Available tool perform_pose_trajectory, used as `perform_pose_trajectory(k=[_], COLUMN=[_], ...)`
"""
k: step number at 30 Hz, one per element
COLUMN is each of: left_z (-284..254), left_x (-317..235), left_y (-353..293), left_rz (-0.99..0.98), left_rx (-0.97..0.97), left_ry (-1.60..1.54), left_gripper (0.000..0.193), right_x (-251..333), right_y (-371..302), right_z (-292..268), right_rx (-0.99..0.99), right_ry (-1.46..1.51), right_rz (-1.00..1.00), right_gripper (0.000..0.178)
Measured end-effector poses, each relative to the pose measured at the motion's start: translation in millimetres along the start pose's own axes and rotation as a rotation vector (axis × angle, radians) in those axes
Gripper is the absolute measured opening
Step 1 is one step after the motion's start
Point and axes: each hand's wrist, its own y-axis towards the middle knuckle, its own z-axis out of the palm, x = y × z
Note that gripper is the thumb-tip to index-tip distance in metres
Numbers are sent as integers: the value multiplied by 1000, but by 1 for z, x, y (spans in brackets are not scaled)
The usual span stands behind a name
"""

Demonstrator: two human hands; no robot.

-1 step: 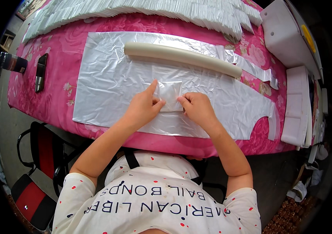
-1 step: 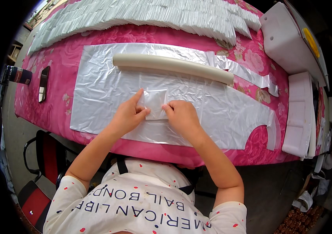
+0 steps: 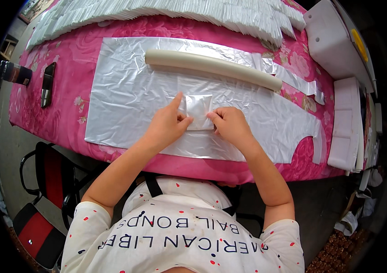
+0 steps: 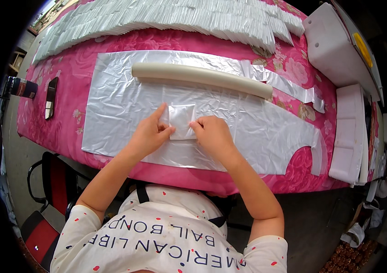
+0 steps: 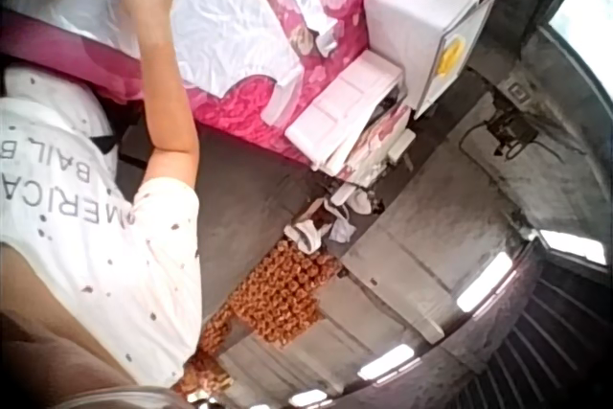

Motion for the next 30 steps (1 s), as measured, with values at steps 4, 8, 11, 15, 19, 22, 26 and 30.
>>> perform_pose_trajectory(k=[4,8,11,15,19,22,26,30], left_z=[-5,2,14,30,41,46,51,51], left_x=[-6,3,7,0,3,12,18,19], left_y=[-3,-13,-11,-4,5,8,9,8], left_rz=[33,527,728,714,540,535,552,543], left_rx=[0,-185,-102,-77,-63,-64,-90,-83], left_ry=[45,386,443,616,675,685,669,671], left_gripper=[66,61,61,68,93,107,112,112], right_x=[2,4,-1,-2,2,2,5,5], right_y=[10,14,21,26,25,21,9,-14], right_z=[-7,-10,-12,-15,-14,-12,-7,7], right_rx=[97,142,177,221,205,178,19,-174], right_ry=[75,103,152,197,220,199,-58,-298], right_rz=[152,193,217,215,249,243,100,-67], right_gripper=[29,29,29,29,30,28,21,20])
